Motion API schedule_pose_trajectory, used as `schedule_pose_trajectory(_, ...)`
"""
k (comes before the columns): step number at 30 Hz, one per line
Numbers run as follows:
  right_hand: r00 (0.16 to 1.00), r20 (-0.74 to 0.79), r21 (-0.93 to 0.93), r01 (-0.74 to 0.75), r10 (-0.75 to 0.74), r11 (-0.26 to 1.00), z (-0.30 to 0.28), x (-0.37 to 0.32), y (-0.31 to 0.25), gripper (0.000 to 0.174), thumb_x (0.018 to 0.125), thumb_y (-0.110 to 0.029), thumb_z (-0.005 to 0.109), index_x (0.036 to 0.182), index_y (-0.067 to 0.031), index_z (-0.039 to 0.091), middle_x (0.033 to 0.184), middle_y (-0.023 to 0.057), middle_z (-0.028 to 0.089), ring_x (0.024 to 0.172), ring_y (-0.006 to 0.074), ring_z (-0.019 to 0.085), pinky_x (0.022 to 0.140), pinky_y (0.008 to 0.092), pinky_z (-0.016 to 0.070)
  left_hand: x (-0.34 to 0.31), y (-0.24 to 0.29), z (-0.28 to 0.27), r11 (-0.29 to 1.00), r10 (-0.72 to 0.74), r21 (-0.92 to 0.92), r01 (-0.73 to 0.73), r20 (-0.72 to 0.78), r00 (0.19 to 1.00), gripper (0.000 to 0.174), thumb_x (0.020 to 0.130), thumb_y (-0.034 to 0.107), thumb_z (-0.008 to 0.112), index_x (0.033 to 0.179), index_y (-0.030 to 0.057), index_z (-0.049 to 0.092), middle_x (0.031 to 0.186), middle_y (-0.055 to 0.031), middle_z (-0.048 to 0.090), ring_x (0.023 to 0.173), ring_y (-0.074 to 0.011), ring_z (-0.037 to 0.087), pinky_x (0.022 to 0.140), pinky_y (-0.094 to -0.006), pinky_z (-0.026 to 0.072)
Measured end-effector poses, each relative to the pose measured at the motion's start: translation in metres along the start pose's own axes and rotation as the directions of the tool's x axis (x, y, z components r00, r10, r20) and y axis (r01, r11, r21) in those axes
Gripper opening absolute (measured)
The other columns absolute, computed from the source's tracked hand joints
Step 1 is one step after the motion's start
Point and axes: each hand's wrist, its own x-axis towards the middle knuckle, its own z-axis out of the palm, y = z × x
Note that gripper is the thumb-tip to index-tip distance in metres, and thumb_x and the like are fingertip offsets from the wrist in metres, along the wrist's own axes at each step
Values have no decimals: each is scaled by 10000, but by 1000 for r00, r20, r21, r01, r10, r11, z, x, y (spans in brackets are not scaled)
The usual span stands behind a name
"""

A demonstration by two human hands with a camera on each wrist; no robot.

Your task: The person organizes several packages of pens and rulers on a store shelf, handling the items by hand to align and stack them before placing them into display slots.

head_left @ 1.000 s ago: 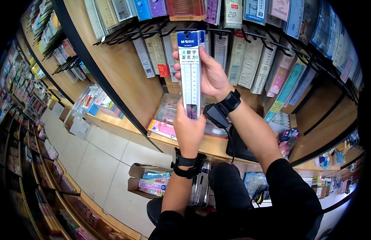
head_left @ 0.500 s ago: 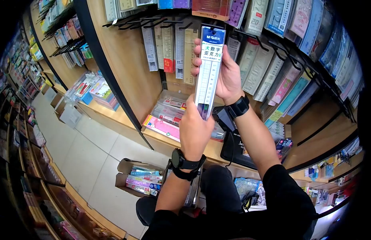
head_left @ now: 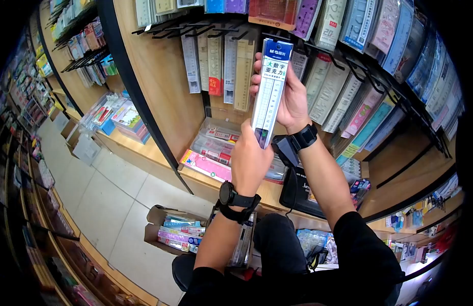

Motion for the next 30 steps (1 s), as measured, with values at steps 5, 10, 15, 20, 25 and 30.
schedule_pose_trajectory(5, 995, -69, -471, 29, -69, 881, 11, -7, -1, 617, 961, -433, 412, 1370, 17, 309, 1242, 164, 517, 1058, 278, 566, 929, 405, 456, 12, -12, 14, 999, 26, -35, -25, 7, 1000, 364, 735, 68, 655, 1039, -3, 467, 794, -248, 624, 764, -436, 608, 647, -475, 479)
schedule_pose_trajectory(10, 916, -330, -742, -104, -226, 663, 35, -5, 3, 337, 922, -271, 570, 1104, 3, 494, 1028, 165, 636, 876, 221, 655, 752, 308, 539, 19, -22, 25, 992, 56, -116, -57, -11, 998, 376, 732, 115, 705, 994, 2, 461, 758, -210, 633, 719, -388, 635, 635, -447, 484)
schedule_pose_trajectory(15, 872, -441, -676, -166, -213, 718, 33, 0, -3, 339, 925, -254, 562, 1130, 11, 509, 974, 173, 639, 847, 214, 657, 735, 309, 544, 19, -21, 29, 995, 27, -101, -25, 14, 1000, 362, 749, 134, 699, 985, 0, 460, 737, -210, 628, 714, -397, 629, 627, -446, 482)
schedule_pose_trajectory(20, 785, -354, -934, -269, -509, 236, 16, -13, 2, 467, 825, -307, 682, 1088, 31, 497, 929, 141, 608, 825, 204, 607, 727, 297, 502, 27, -22, 36, 999, 10, -38, -9, 27, 1000, 410, 748, 182, 716, 1005, -12, 462, 730, -218, 626, 715, -408, 623, 626, -451, 480)
schedule_pose_trajectory(25, 714, -44, -927, -290, -699, -237, 0, -25, 5, 697, 722, -315, 750, 1187, 73, 406, 1128, 218, 478, 1047, 297, 483, 910, 378, 406, 44, -28, 53, 993, 84, 85, -81, -31, 996, 551, 746, 186, 706, 1154, -20, 397, 825, -294, 617, 777, -467, 601, 660, -517, 478)
schedule_pose_trajectory(30, 762, -88, -947, -263, -641, -183, -20, -14, -7, 670, 763, -304, 711, 1228, 72, 410, 1142, 225, 506, 1021, 314, 532, 924, 369, 419, 61, -27, 69, 990, 62, 129, -58, -34, 997, 718, 763, 193, 697, 1278, -52, 261, 834, -304, 619, 764, -465, 606, 646, -515, 480)
